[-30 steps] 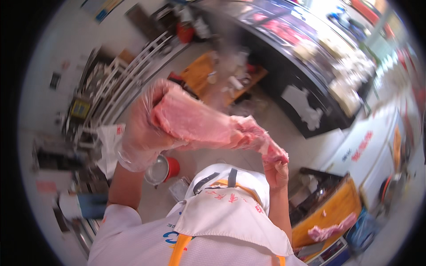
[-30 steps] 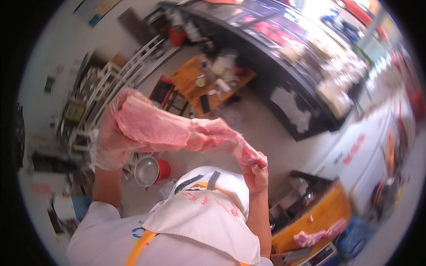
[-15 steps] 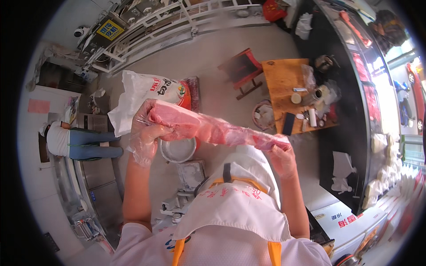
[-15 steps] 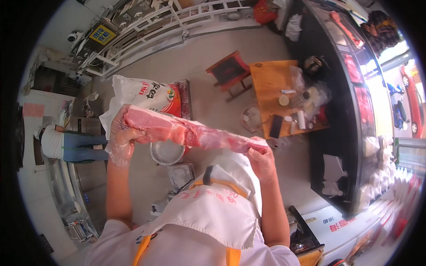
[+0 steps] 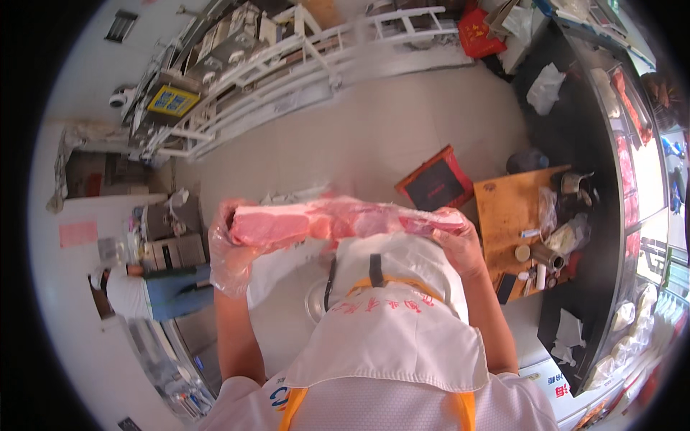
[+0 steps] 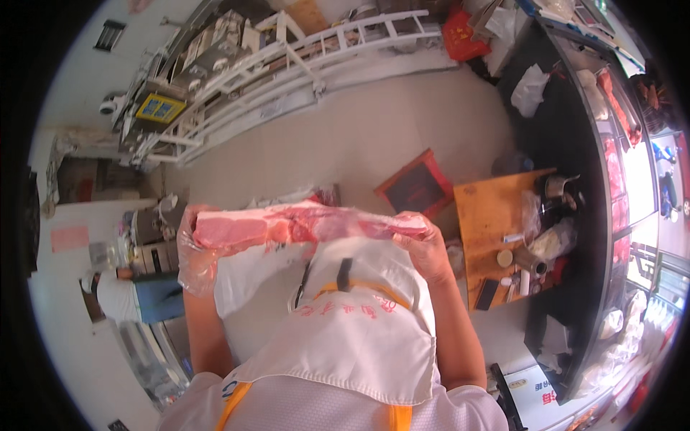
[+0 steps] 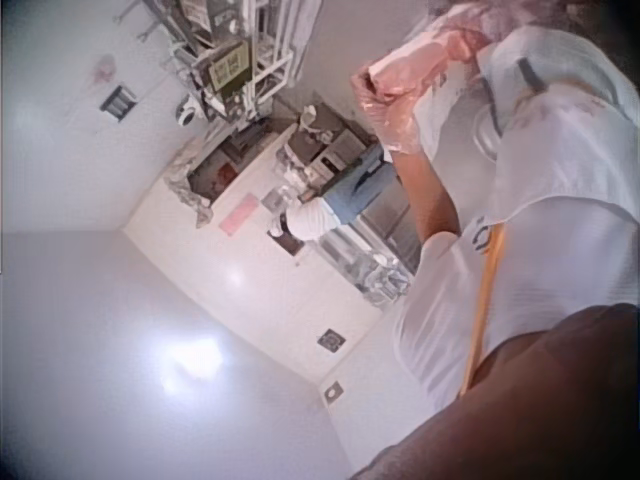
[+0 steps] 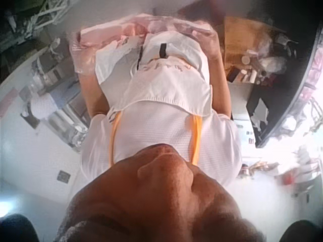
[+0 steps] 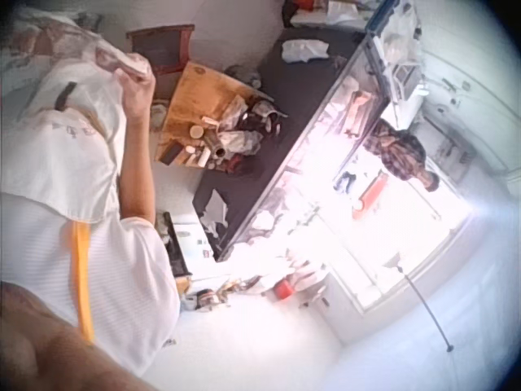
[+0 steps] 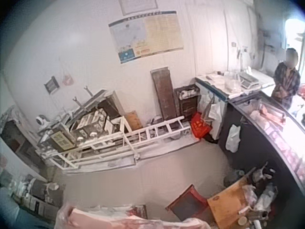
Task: The person takes a tray of raw pork from a display case, places a piece on a wooden cutting board, and cuts it into small chunks using a cleaver.
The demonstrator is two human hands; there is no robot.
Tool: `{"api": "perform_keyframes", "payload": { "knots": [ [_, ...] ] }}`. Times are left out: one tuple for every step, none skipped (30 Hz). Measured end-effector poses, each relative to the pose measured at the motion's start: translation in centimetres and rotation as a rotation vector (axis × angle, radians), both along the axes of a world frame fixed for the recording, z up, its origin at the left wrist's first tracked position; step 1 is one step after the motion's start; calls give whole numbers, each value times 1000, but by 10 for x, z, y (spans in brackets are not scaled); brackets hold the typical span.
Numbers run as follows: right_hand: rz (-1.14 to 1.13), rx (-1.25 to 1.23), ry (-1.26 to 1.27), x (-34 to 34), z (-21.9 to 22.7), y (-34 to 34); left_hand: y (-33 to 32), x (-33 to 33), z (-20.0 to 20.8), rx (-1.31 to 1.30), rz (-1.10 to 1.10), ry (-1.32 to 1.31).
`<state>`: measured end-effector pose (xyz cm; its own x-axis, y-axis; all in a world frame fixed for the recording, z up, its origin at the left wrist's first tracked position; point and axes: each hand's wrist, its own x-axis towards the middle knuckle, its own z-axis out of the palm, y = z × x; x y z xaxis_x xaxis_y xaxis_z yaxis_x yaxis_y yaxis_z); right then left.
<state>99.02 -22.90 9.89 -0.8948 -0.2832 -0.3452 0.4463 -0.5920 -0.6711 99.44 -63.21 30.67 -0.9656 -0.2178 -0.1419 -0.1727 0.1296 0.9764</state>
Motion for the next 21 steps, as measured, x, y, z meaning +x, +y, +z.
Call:
{"api": "perform_keyframes", "payload": {
  "knots": [
    [-6,12,33,-29,1,-12,-14,-31,-1,2,0,-3],
    [-13,1,15,-56,3,-22,-25,-63,-1,-11,4,5],
    [-20,-14,2,-89,2,-35,-38,-101,-5,9,-25,31],
    [-21,-14,-28,-117,-1,-42,-48,-139,-13,30,-63,47],
    [-55,-21,-42,-146,-4,-50,-55,-183,-21,53,-107,62],
    [-99,-23,-34,-172,-21,-53,-39,-228,-15,73,-130,-19],
    [-147,-25,-21,-195,-28,-56,-39,-267,-18,34,-185,-27],
    [-194,-2,-56,-206,-31,-61,-39,-303,-24,-5,-246,-32],
    [-239,27,-73,-226,-34,-64,-36,-347,-31,-38,-302,-14],
    [-331,-9,-163,-245,-30,-63,-10,-392,-28,-38,-301,-96],
    [-407,-2,-167,-252,-31,-62,7,-431,-31,-11,-379,-111],
    [-480,4,-154,-265,-36,-59,27,-471,-31,14,-452,-109],
    [-550,15,-130,-281,-36,-52,48,-510,-31,44,-523,-98],
    [-610,-16,-151,-287,-20,-49,63,-536,-36,-28,-598,-67],
    [-683,-7,-133,-302,-16,-36,88,-569,-35,-23,-680,-42],
    [-754,0,-122,-305,-14,-22,115,-595,-36,-21,-759,-23],
    [-820,8,-113,-306,-13,-7,144,-617,-37,-18,-835,-4],
    [-885,-23,-77,-310,-6,9,182,-631,-27,-24,-880,-77],
    [-960,-3,-72,-318,5,23,210,-647,-28,22,-932,-82],
    [-1015,9,-89,-324,10,37,235,-662,-34,67,-980,-88],
    [-1067,24,-101,-331,11,54,258,-677,-40,115,-1025,-91]
  ]
}}
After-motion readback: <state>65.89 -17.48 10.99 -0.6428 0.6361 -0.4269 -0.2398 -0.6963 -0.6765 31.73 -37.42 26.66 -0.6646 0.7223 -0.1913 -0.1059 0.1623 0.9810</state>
